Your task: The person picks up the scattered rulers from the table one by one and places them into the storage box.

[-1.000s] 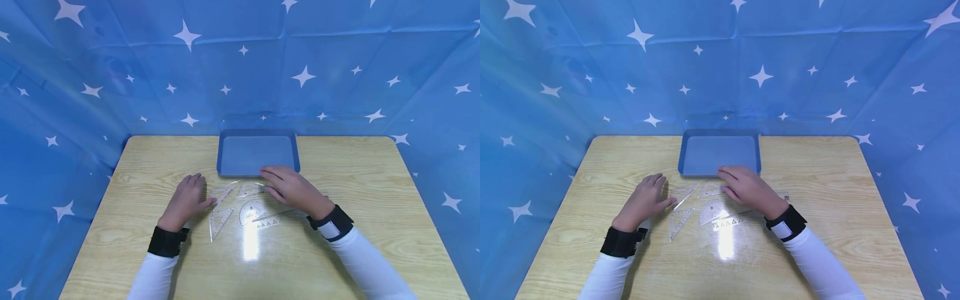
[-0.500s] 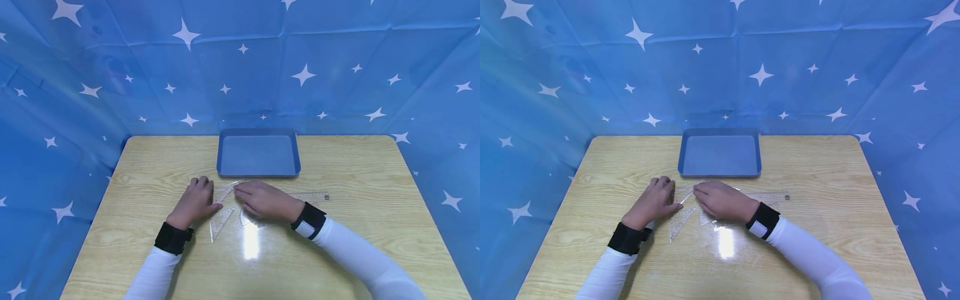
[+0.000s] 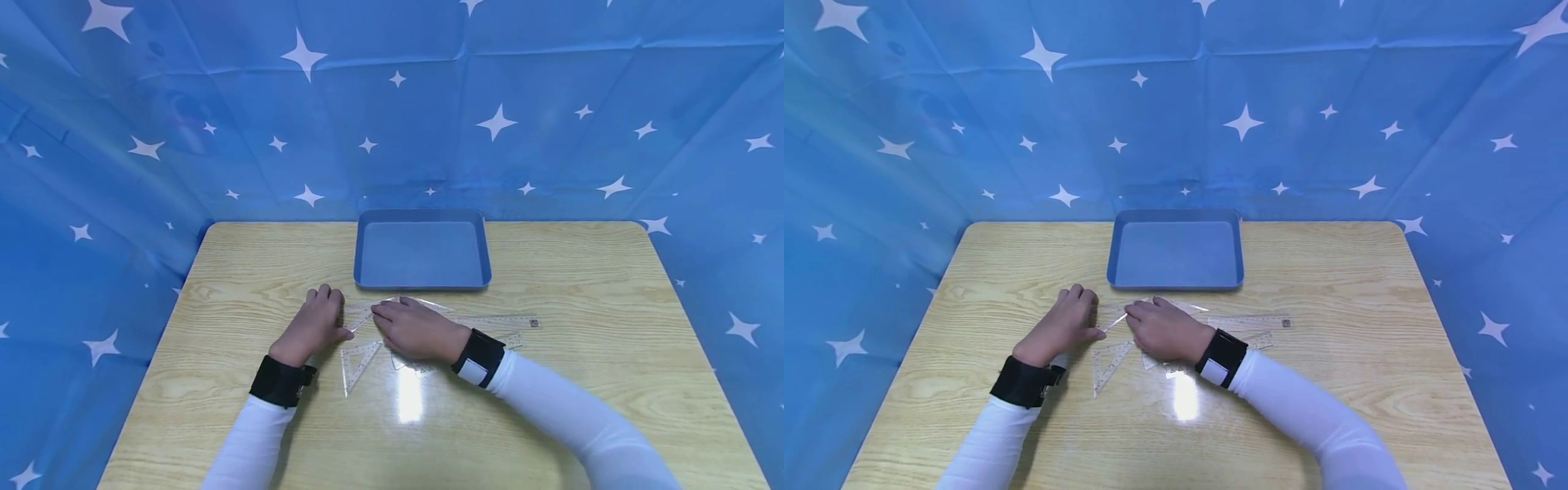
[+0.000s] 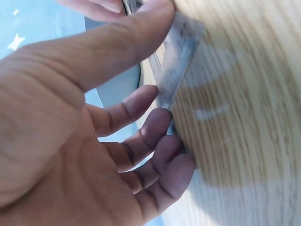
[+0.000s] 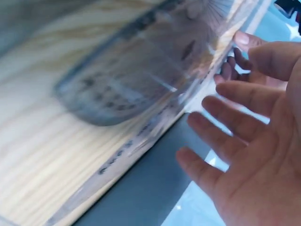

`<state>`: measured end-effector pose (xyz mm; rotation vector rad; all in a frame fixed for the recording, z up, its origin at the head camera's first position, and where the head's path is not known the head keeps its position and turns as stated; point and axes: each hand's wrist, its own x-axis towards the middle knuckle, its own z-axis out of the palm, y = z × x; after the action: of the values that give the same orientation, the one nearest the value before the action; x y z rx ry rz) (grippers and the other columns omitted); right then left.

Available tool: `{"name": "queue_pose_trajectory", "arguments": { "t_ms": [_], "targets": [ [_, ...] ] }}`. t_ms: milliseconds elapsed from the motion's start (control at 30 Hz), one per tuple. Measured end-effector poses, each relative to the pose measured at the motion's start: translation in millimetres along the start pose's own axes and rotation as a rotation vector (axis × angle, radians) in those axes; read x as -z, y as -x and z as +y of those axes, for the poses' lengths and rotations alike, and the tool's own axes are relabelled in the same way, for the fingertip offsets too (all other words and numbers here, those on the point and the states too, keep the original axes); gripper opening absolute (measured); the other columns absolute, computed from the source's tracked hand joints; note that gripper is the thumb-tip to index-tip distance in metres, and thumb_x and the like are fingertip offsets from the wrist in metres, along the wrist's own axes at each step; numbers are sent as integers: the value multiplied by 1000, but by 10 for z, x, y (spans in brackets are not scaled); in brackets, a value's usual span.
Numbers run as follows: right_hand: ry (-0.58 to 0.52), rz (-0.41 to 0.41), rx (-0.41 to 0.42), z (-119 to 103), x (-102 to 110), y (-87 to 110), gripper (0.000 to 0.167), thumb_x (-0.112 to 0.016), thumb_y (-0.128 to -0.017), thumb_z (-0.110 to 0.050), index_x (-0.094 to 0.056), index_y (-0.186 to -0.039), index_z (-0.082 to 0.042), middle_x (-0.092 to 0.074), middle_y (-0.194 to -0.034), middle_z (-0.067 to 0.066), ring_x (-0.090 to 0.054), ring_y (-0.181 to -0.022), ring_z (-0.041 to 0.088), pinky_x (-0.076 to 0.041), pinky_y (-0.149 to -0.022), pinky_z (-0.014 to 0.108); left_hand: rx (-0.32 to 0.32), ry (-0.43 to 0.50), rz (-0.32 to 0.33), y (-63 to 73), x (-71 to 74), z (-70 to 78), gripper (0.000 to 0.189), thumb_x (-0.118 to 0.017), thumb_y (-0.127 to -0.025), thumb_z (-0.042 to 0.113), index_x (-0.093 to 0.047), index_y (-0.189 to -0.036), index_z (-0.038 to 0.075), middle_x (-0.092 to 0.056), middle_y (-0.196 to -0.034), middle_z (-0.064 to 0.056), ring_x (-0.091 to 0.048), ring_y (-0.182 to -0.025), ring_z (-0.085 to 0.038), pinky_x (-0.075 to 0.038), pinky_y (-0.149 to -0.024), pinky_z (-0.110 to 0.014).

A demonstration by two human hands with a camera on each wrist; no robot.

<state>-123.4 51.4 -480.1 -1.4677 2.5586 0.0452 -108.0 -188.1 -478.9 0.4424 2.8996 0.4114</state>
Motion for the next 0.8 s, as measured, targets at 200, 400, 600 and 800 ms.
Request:
{"name": "queue_pose_trajectory", "arguments": {
  "t_ms": [200,400,600,800],
  "targets": [
    [23,19,4,-11,-23,-8,52,-44,-110,-35,-49,-153,-6,-47,-159,9,-44,-148,25,-41,-118,49,74,103,-80,-64,10,-42,53,-91,-79,25,-57,-112,1,-49,-99,-10,-43,-95,-29,-46,-79,-39],
    [15,100,23,-10,-18,-41,48,-47,-109,-32,-53,-149,-6,-53,-153,10,-49,-143,25,-43,-115,46,103,167,-147,-110,38,-76,52,-90,-81,23,-56,-114,2,-49,-99,-10,-44,-95,-29,-45,-79,-39],
    [97,232,-16,-51,-25,-145,40,-46,-108,-23,-59,-141,-4,-60,-140,11,-57,-132,26,-45,-113,41,119,212,-208,-156,55,-144,55,-91,-81,24,-53,-116,4,-48,-100,-11,-45,-96,-29,-45,-82,-40],
    [198,354,-56,-119,-46,-257,27,-50,-106,-13,-67,-125,-7,-69,-118,6,-66,-107,21,-57,-88,35,93,208,-237,-189,36,-200,52,-91,-80,24,-53,-110,5,-45,-100,-10,-43,-93,-27,-42,-78,-37]
  ]
}}
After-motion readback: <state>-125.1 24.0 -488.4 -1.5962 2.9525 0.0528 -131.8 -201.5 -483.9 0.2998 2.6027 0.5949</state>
